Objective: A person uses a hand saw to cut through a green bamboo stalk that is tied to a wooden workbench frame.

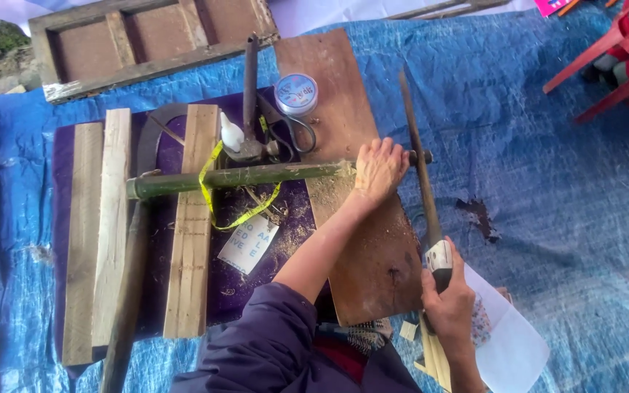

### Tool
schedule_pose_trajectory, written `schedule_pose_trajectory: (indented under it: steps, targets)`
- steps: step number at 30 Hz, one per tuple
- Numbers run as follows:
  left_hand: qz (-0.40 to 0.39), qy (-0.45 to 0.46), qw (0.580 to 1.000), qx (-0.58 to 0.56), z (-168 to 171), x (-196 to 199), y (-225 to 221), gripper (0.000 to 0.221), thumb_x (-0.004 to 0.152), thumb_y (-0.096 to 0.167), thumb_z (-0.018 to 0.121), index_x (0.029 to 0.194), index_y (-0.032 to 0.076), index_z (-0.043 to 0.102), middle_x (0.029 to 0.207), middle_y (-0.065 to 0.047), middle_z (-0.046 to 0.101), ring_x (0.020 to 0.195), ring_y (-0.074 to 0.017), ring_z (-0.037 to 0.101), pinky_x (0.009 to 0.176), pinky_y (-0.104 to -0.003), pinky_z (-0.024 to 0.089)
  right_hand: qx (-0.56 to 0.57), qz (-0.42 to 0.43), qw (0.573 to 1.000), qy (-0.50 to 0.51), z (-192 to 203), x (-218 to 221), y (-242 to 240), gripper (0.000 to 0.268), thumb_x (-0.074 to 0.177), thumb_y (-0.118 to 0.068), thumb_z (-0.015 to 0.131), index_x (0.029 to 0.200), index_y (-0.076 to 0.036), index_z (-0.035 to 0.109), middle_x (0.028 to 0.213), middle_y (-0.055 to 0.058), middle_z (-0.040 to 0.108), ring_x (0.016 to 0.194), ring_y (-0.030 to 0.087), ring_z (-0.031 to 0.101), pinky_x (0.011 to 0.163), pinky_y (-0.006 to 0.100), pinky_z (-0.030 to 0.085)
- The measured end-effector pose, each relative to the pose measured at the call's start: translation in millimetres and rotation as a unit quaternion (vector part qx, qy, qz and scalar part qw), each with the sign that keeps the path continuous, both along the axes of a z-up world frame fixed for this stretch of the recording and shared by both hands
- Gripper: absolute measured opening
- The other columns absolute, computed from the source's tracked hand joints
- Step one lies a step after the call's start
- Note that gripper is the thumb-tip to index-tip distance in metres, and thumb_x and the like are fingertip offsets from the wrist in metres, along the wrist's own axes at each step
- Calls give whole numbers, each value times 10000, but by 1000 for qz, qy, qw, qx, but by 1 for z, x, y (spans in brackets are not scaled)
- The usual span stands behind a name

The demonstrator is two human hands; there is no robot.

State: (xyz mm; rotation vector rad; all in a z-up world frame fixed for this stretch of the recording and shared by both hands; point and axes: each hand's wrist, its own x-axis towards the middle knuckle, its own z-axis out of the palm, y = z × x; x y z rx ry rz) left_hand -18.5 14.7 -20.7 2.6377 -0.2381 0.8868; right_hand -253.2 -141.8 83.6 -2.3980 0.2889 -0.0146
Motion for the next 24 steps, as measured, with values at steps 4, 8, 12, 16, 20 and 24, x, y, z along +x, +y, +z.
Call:
schedule_pose_trajectory:
  steps: [4,8,12,16,20,24]
  targets:
    - [22,-48,998,17,9,-20,8,254,990,344,547,883,127,624,890,-81,593,782,-282,547,689,-439,389,8,8,1000,-13,-1,-2,1,720,905,-261,645,1590,-219,427,1229,173,711,1015,369,708,910,439,547]
    - [7,-72,997,35,13,-26,14,201,951,305,582,979,105,587,892,-87,564,772,-280,536,721,-438,407,7,9,1000,-26,-9,-3,0,718,912,-243,651,1593,-197,427,1165,186,719,904,355,716,844,429,565]
    - [2,-55,996,73,8,-26,15,270,957,316,575,1095,85,594,946,-75,573,821,-255,528,715,-404,413,-17,-13,1000,-7,-18,-3,-3,709,909,-315,647,1584,-232,450,961,173,744,748,340,717,740,428,571]
    - [26,-10,991,130,9,-24,12,530,972,427,573,1364,70,550,1015,-53,598,866,-241,556,723,-412,428,-15,-2,1000,-20,-16,-1,-4,696,921,-303,637,1583,-200,449,906,162,739,659,301,714,687,413,585]
    - [2,16,993,117,4,-12,12,410,899,451,720,1120,170,517,985,-19,528,831,-204,527,638,-358,427,8,2,1000,10,-8,2,-6,704,926,-293,633,1589,-186,424,909,173,754,605,265,743,668,373,616]
    - [-50,29,996,72,1,2,19,411,868,470,763,1000,158,529,997,-36,555,886,-241,541,609,-397,489,-13,27,999,-18,4,9,-8,705,924,-297,636,1581,-135,437,1033,207,739,823,340,727,756,414,590]
